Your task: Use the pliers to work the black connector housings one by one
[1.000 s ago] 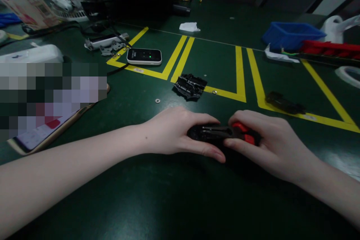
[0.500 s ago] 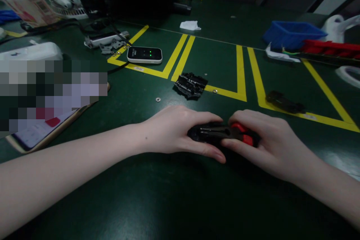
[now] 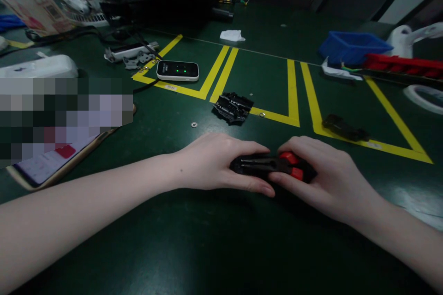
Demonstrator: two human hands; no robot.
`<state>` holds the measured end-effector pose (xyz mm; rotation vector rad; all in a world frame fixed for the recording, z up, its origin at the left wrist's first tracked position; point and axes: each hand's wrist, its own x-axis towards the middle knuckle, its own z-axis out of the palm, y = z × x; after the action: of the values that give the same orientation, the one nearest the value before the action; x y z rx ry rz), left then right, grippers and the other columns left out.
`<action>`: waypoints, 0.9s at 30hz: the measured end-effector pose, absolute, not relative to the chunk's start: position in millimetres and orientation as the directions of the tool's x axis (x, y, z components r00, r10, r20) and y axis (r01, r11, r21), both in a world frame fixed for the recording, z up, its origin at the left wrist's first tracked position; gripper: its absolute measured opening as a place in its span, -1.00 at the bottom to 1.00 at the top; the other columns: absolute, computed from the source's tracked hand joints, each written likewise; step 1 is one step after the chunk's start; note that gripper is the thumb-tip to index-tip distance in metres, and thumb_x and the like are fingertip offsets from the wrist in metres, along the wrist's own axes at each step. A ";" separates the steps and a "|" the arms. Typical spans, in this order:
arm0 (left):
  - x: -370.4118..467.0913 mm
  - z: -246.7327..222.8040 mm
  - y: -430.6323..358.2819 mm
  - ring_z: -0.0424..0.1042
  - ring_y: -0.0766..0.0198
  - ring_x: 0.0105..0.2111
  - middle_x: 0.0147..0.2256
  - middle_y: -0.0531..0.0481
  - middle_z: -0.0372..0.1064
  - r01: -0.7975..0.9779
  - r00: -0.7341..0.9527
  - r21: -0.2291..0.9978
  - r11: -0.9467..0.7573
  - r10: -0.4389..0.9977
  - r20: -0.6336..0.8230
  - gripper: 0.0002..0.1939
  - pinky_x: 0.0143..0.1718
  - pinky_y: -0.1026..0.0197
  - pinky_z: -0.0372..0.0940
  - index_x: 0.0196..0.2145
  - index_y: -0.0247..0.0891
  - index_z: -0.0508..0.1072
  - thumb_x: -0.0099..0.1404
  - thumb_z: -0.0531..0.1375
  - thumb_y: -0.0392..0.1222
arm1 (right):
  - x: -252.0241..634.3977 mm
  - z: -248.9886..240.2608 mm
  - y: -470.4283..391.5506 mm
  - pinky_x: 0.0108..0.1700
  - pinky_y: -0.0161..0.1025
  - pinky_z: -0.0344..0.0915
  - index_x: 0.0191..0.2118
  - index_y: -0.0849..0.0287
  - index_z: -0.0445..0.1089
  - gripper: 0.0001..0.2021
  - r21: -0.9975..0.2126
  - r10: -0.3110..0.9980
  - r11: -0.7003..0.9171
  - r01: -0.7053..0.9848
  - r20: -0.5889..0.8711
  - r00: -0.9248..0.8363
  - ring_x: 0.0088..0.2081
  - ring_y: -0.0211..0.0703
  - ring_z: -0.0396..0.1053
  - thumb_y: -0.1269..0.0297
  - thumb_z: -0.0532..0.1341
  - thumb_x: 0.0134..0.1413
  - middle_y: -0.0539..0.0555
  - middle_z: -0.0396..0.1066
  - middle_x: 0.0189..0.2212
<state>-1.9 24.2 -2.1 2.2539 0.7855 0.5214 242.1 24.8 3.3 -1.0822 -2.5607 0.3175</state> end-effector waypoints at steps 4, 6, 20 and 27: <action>-1.8 -2.6 24.1 0.50 0.18 -0.25 -0.13 -0.06 0.55 0.372 0.741 0.730 -0.574 0.657 0.140 -0.51 -0.32 0.25 0.26 0.03 -0.23 0.49 0.32 0.26 0.17 | 243.2 4.3 24.6 -0.49 -0.30 0.17 -0.34 0.16 0.35 -0.55 -0.330 0.716 0.697 0.637 0.268 -0.644 -0.49 -0.25 0.28 -0.18 0.12 0.23 0.05 0.35 -0.47; -1.8 -2.7 23.9 0.51 0.18 -0.25 -0.13 -0.06 0.55 0.373 0.739 0.733 -0.569 0.659 0.136 -0.51 -0.32 0.24 0.26 0.03 -0.23 0.49 0.31 0.26 0.17 | 243.5 4.7 25.1 -0.50 -0.30 0.18 -0.34 0.15 0.35 -0.57 -0.321 0.702 0.712 0.625 0.299 -0.646 -0.49 -0.26 0.28 -0.16 0.14 0.22 0.04 0.34 -0.48; -4.4 4.9 24.5 0.49 0.21 -0.08 -0.01 -0.06 0.51 0.273 0.669 0.913 -0.303 0.742 0.046 -0.55 -0.12 0.22 0.36 0.14 -0.31 0.45 0.38 0.23 -0.03 | 255.1 3.7 26.4 -0.47 -0.27 0.15 -0.27 0.12 0.39 -0.58 -0.657 0.858 0.513 0.553 0.370 -0.357 -0.45 -0.24 0.29 -0.18 0.14 0.19 0.02 0.34 -0.43; -7.9 5.0 23.3 0.45 0.26 -0.25 -0.06 -0.11 0.49 0.246 0.656 0.947 -0.205 0.755 -0.007 -0.55 -0.32 0.25 0.29 0.19 -0.31 0.40 0.48 0.02 -0.07 | 265.5 -4.9 12.2 -0.13 -0.11 0.42 -0.05 0.01 0.26 -0.54 -0.854 0.967 0.221 0.470 0.253 0.005 -0.14 -0.09 0.40 -0.13 0.27 0.02 0.02 0.34 -0.20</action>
<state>-7.9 23.3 5.0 1.7613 0.8085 0.5704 265.5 12.2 -4.9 -1.3817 -1.6058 0.7028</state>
